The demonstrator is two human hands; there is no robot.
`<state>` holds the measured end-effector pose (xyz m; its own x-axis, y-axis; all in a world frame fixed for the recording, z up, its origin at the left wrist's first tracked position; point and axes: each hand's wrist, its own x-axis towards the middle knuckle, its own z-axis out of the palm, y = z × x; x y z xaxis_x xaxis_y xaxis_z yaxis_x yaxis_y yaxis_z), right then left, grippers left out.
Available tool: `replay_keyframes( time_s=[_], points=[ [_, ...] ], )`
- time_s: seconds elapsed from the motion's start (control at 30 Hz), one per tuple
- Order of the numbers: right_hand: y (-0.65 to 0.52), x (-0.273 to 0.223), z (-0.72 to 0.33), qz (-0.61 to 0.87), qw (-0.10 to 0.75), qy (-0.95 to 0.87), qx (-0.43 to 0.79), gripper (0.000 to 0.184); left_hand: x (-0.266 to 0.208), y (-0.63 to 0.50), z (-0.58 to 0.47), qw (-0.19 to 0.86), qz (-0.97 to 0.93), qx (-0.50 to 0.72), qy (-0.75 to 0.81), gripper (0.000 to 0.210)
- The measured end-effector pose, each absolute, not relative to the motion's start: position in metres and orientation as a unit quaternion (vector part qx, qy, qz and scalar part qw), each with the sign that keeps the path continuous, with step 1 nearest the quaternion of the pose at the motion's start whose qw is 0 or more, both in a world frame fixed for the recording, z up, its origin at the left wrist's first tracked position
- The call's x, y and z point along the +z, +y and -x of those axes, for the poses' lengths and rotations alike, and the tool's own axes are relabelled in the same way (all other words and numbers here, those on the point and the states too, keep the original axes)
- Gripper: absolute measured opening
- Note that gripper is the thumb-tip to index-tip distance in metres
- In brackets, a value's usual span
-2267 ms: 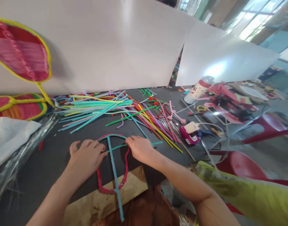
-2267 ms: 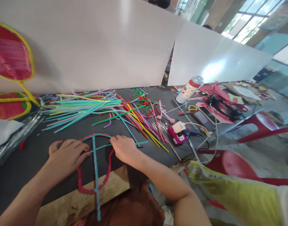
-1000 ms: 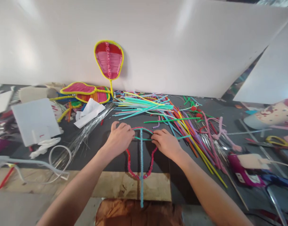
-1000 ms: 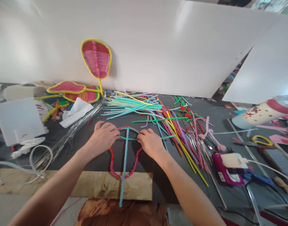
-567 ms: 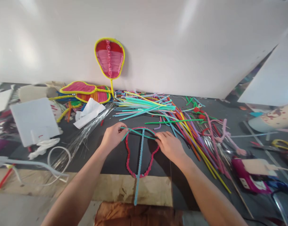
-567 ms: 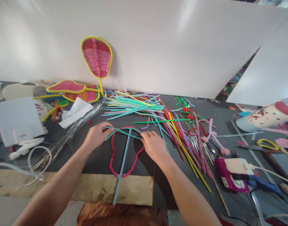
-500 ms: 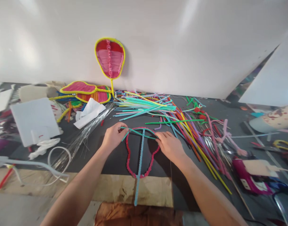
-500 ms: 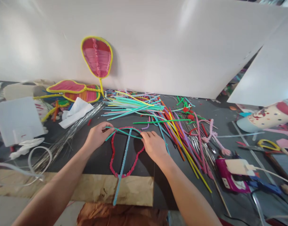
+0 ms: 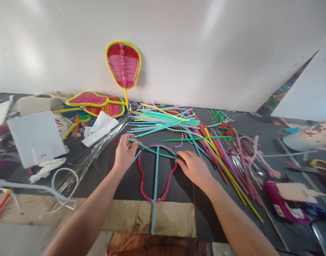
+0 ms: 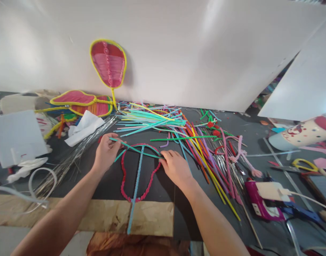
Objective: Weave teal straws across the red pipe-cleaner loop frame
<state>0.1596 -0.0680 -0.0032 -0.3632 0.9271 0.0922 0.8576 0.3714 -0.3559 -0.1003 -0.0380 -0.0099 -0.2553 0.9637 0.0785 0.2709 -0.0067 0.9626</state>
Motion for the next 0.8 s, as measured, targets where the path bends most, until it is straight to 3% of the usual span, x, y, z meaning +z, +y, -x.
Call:
replay_keyframes(
  time_s=[0.33,0.5,0.7,0.8],
  points=[
    [-0.068,-0.001,-0.167,0.584,0.182,-0.782,0.121,0.022,-0.016,-0.041,0.097,0.381,-0.502,0.484,0.606,0.046],
    [-0.062,0.012,-0.187,0.620,0.272,-0.681,0.280,0.023,-0.016,-0.042,0.094,0.388,-0.516,0.475,0.598,0.049],
    [-0.058,0.005,-0.188,0.550,0.420,-0.537,0.483,0.032,-0.011,-0.041,0.094,0.345,-0.533,0.437,0.637,0.048],
    [-0.060,-0.004,-0.172,0.521,0.438,-0.507,0.529,0.034,-0.011,-0.040,0.094,0.322,-0.544,0.419,0.652,0.051]
  ],
)
